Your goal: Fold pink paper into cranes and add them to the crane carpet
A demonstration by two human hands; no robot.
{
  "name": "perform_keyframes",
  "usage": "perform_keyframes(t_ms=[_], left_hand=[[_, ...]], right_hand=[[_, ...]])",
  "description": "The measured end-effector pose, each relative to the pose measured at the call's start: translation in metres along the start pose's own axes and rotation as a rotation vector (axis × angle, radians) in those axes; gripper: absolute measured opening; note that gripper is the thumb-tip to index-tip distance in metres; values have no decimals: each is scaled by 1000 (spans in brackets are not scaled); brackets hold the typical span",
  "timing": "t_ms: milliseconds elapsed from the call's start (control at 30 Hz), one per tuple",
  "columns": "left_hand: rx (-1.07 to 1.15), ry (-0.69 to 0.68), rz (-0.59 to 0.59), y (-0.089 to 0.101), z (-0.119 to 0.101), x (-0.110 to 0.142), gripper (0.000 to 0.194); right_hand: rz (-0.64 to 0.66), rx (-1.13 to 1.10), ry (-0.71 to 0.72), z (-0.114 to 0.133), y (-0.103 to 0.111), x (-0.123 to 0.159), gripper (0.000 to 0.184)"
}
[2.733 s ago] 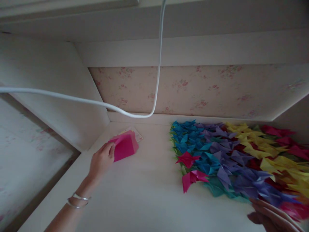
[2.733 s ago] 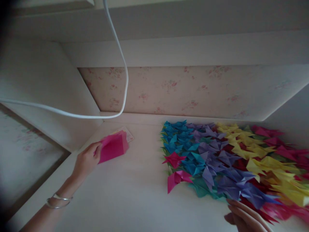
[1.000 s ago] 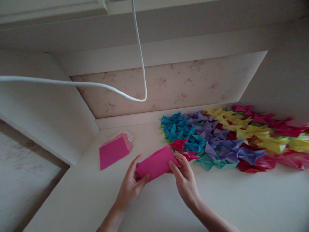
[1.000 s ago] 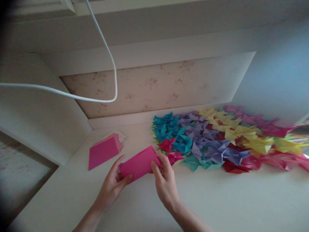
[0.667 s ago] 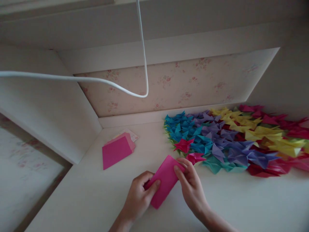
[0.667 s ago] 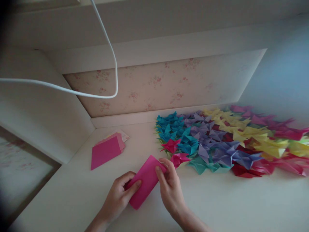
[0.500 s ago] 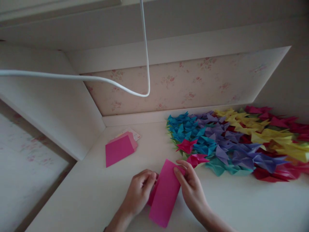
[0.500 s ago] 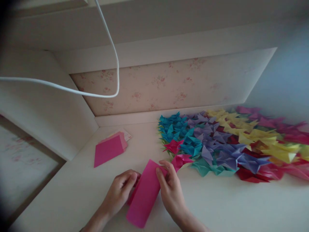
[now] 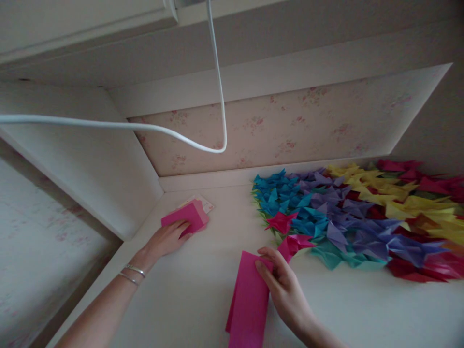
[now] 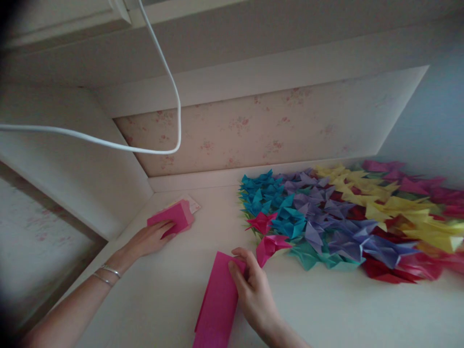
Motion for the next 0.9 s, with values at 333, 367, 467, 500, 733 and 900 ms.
perform_keyframes(t_ms=[333,367,467,500,733,900], left_hand=[[-81,70,-36,-5,-6,2,49],[-81,84,-45,-5,-6,2,50],[-69,100,-71,-6,-8,2,48],[-64,97,-78,-6,-9,3,45],[-9,40,-105,-12,-23,16,39],[66,25,-139,-6,-34,17,36]], right_hand=[[5,7,-5,-2,1,2,28],[5,-1,-7,-2,1,2,28],[0,-29,-15,-4,0,2,28],[4,-35,-17,-5,0,2,27],[43,-27,-34,-9,-1,4,28],[37,-9,-22,-6,-1,4,28]])
Point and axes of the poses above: each hand's wrist, its own x-axis away from the middle knuckle, its own y-axis out of the back of the hand, z = x × y, the point moved 3 cm from there along -x, towards the middle knuckle, and after that the axes turned 10 degrees about y, right-handed, at the moved point
